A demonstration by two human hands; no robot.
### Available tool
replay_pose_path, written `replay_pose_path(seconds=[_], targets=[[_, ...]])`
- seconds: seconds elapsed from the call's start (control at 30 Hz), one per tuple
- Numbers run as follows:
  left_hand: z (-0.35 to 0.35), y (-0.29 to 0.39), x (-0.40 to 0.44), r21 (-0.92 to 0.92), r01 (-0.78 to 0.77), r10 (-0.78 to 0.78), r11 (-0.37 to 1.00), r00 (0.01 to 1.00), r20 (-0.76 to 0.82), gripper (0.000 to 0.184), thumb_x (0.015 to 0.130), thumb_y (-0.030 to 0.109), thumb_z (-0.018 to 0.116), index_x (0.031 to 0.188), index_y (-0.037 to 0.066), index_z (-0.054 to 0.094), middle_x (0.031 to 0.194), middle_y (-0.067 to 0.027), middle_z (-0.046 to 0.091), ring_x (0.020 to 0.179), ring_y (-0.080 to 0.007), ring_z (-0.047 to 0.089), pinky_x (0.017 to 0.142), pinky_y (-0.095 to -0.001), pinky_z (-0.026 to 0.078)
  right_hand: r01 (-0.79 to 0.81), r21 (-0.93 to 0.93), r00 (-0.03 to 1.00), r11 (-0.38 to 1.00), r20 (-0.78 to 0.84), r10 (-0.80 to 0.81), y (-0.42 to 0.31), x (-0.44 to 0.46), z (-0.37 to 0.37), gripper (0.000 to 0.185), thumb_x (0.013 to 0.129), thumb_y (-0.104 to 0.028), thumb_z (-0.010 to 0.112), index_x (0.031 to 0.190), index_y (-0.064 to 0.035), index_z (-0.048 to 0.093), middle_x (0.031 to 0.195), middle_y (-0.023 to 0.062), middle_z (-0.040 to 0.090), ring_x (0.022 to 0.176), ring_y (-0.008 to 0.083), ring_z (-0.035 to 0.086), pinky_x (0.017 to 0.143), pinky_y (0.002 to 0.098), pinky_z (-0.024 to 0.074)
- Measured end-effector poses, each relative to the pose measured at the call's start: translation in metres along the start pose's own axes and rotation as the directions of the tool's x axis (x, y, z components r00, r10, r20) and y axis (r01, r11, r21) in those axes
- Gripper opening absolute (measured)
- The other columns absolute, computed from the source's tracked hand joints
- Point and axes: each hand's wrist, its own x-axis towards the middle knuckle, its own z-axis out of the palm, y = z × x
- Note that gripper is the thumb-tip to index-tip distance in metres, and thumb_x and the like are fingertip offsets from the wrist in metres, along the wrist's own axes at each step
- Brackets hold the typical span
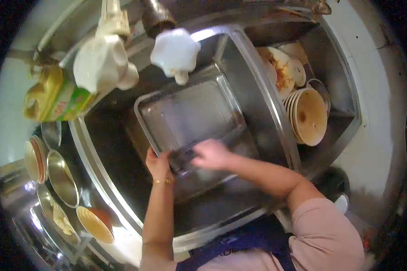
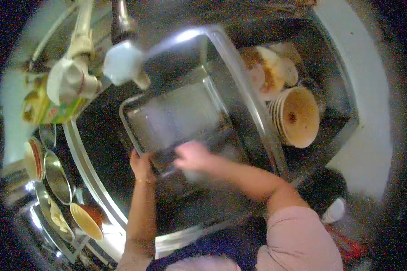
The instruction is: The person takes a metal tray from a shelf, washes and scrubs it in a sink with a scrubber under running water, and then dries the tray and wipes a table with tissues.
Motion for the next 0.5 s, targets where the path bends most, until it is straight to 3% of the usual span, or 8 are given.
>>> replay_pose_path(seconds=[0.03, 0.13, 0.17, 0.2, 0.23, 0.3, 0.37, 0.5], targets=[[-0.002, 0.002, 0.003, 0.051, -0.021, 0.021, 0.998, 1.0, 0.017, 0.039, 0.069, -0.01, 0.054, 0.107, -0.003, 0.058, 0.092, -0.005, 0.065, 0.074, -0.0144, 0.06, 0.065, -0.0269, 0.048, 0.253, 0.036, 0.965, 0.967, -0.076, -0.249, -0.02, -0.008, 0.019, 0.023, 0.075, -0.024, 0.06, 0.086, -0.0054, 0.066, 0.092, 0.0194, 0.065, 0.087, 0.038, 0.062, 0.075, 0.0498, 0.0489], [0.0, 0.009, -0.01, -0.103, 0.082, -0.077, 0.991, 0.995, 0.057, 0.039, 0.068, -0.011, 0.054, 0.106, -0.002, 0.059, 0.092, -0.0052, 0.065, 0.077, -0.0156, 0.061, 0.068, -0.0265, 0.048, 0.199, -0.106, 0.978, 0.974, 0.088, -0.19, -0.009, -0.011, 0.043, 0.018, 0.072, -0.019, 0.063, 0.084, -0.0069, 0.066, 0.088, 0.0178, 0.064, 0.085, 0.0373, 0.061, 0.076, 0.0475, 0.049], [-0.002, 0.005, -0.013, -0.092, 0.094, -0.089, 0.991, 0.995, 0.055, 0.039, 0.068, -0.011, 0.054, 0.106, -0.002, 0.059, 0.092, -0.005, 0.065, 0.076, -0.0158, 0.06, 0.068, -0.0263, 0.048, 0.22, 0.122, 0.968, 0.968, -0.15, -0.201, 0.035, -0.022, 0.051, 0.016, 0.069, -0.016, 0.065, 0.083, -0.0068, 0.065, 0.086, 0.0178, 0.063, 0.084, 0.037, 0.061, 0.076, 0.0468, 0.049], [-0.004, 0.003, -0.011, -0.086, 0.09, -0.086, 0.992, 0.995, 0.053, 0.04, 0.068, -0.011, 0.055, 0.107, -0.002, 0.059, 0.091, -0.0047, 0.065, 0.076, -0.0159, 0.06, 0.068, -0.026, 0.047, 0.088, -0.263, 0.995, 0.961, -0.023, -0.097, 0.053, -0.027, 0.019, 0.017, 0.068, -0.014, 0.067, 0.083, -0.0071, 0.066, 0.087, 0.0162, 0.064, 0.085, 0.036, 0.061, 0.077, 0.0461, 0.0492], [-0.005, 0.002, -0.008, -0.09, 0.079, -0.075, 0.993, 0.996, 0.05, 0.04, 0.068, -0.011, 0.055, 0.107, -0.001, 0.059, 0.091, -0.0045, 0.064, 0.076, -0.016, 0.06, 0.068, -0.0258, 0.047, -0.152, -0.26, 0.987, 0.953, 0.012, 0.161, 0.09, -0.033, 0.003, 0.021, 0.068, -0.011, 0.067, 0.089, -0.0069, 0.065, 0.093, 0.0158, 0.064, 0.09, 0.0363, 0.059, 0.081, 0.0447, 0.0486], [-0.001, 0.013, -0.006, -0.101, 0.123, -0.118, 0.987, 0.992, 0.047, 0.042, 0.068, -0.01, 0.055, 0.109, 0.0, 0.059, 0.092, -0.0047, 0.064, 0.078, -0.0165, 0.06, 0.069, -0.0262, 0.047, 0.011, -0.195, 0.946, 0.981, -0.316, -0.074, 0.102, -0.054, -0.007, 0.029, 0.067, -0.009, 0.07, 0.095, -0.0065, 0.063, 0.098, 0.0152, 0.064, 0.097, 0.0368, 0.058, 0.084, 0.0438, 0.0475], [0.002, 0.016, -0.006, -0.118, 0.141, -0.133, 0.983, 0.988, 0.075, 0.044, 0.068, -0.01, 0.055, 0.111, 0.0, 0.058, 0.093, -0.0052, 0.064, 0.08, -0.017, 0.06, 0.071, -0.027, 0.047, 0.085, -0.221, 0.982, 0.972, -0.144, -0.119, 0.066, -0.039, 0.027, 0.041, 0.063, -0.011, 0.075, 0.102, -0.0072, 0.063, 0.105, 0.0138, 0.064, 0.103, 0.0354, 0.058, 0.088, 0.0424, 0.047], [0.002, 0.013, -0.006, -0.087, 0.144, -0.136, 0.986, 0.986, 0.096, 0.048, 0.069, -0.007, 0.058, 0.116, 0.001, 0.056, 0.098, -0.0067, 0.064, 0.086, -0.0178, 0.06, 0.075, -0.0283, 0.047, 0.33, 0.022, 0.934, 0.944, -0.152, -0.323, -0.048, -0.023, 0.043, 0.027, 0.067, -0.018, 0.073, 0.09, -0.0074, 0.064, 0.09, 0.0113, 0.065, 0.094, 0.0313, 0.06, 0.084, 0.0429, 0.0474]])
